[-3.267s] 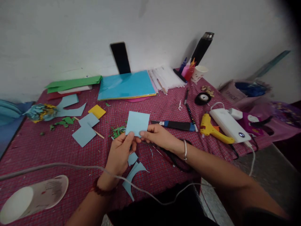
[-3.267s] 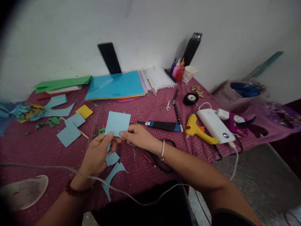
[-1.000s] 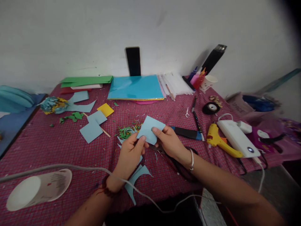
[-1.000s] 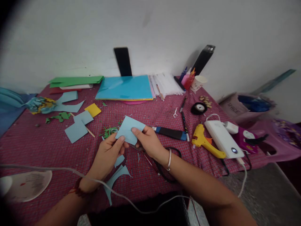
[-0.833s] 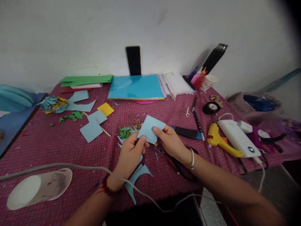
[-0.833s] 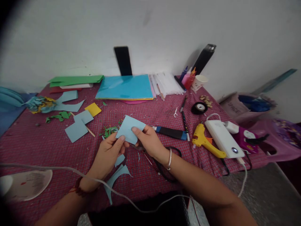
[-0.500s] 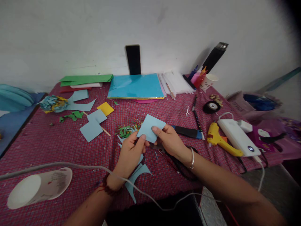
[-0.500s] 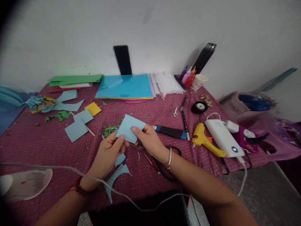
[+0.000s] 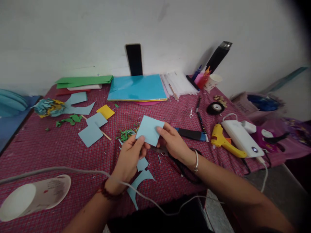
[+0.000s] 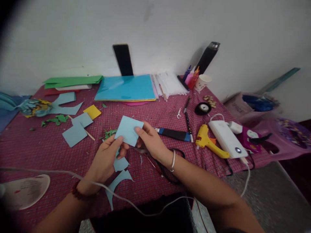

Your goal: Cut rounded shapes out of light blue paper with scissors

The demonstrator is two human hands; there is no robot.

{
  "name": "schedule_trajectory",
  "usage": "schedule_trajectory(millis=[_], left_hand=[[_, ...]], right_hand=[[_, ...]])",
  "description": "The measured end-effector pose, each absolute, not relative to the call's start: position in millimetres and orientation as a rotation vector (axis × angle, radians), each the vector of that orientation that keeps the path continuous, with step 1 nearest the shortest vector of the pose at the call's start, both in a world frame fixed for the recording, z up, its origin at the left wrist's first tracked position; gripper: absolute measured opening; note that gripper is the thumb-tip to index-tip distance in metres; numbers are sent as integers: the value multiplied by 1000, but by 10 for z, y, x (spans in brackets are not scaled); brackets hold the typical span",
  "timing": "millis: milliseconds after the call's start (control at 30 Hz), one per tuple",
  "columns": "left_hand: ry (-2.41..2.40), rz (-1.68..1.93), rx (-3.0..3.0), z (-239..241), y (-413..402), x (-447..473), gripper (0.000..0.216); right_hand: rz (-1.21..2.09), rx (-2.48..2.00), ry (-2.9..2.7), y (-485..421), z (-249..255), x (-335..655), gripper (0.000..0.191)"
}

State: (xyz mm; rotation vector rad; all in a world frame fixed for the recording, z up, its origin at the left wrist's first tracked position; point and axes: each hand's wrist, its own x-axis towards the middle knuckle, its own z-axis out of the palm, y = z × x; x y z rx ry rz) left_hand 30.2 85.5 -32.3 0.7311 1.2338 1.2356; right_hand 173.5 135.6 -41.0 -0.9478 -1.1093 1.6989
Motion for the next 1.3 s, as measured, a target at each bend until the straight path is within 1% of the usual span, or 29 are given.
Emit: schedule_trajectory(millis=[133, 233, 333, 533, 700, 767, 967, 1100, 1300], left_hand=[[1202, 1271, 599, -298, 902, 257, 21], [1217, 1286, 605, -317, 907, 242, 21], [1329, 1272, 743, -339, 885, 249, 22], [1504, 1122, 1213, -306, 833, 244, 23], [1472, 1093, 1278, -247, 835, 244, 21], [1468, 1094, 1288, -233, 837, 250, 21], [1431, 1075, 1208, -284, 833, 251, 15], [1368, 1076, 1092, -350, 834, 253, 14], [1354, 1076, 1092, -362, 833, 253, 16]], right_hand=[[1549, -956, -1124, 1390, -349, 1779, 19], [1438, -965, -1343, 1365, -297, 1799, 17], [1324, -996, -1564, 1333, -277, 1800, 11], [1332, -1064, -1736, 1329, -291, 1799, 11], [1083, -974, -1865, 1324, -252, 1816, 15], [1097, -975, -1884, 1316, -238, 1813, 15], [1335, -1021, -1786, 1299, -238, 1776, 15], [1396, -1015, -1733, 1297, -251, 1772, 16], [1422, -1041, -1734, 1296, -262, 1767, 15]])
